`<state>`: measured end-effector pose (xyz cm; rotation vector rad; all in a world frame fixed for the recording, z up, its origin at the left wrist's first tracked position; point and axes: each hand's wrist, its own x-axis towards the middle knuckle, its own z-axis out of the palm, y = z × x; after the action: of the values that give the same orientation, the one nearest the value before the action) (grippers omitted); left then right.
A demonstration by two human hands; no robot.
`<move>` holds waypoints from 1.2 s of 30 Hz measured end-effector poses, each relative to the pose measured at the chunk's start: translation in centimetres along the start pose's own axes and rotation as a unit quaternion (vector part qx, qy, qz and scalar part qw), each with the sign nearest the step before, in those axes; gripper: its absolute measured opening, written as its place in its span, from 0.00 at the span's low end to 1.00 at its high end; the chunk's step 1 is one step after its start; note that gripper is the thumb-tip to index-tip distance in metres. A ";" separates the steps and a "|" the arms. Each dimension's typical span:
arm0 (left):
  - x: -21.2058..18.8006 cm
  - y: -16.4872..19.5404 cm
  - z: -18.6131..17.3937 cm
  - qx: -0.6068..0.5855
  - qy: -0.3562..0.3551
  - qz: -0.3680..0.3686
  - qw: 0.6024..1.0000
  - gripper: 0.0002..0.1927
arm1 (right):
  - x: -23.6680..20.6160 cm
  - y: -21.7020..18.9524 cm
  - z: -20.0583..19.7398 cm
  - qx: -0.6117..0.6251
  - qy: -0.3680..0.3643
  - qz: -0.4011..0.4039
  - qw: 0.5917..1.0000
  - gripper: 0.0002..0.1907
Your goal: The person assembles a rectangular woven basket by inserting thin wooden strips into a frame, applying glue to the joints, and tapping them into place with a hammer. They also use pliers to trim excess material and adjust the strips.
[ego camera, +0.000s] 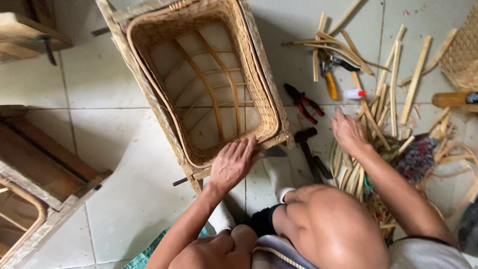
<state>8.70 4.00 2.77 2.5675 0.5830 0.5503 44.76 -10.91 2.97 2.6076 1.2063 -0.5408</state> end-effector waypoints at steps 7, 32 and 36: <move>0.7 -0.6 -1.1 -0.043 0.019 -0.013 0.999 0.33 | 2.6 -9.7 -2.8 0.254 0.195 -0.259 0.911 0.33; -7.5 -10.3 -6.0 -0.018 0.395 -0.314 0.863 0.27 | 1.6 -29.5 -9.2 0.373 0.072 -0.402 0.833 0.15; -24.1 -3.3 -3.8 -0.180 0.389 -0.528 0.733 0.14 | -6.6 -35.9 -9.4 0.323 -0.106 -0.560 0.756 0.15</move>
<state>-14.05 -3.68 -2.45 1.1703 1.8028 1.1058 15.55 10.76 12.78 1.7371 2.8018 -1.6231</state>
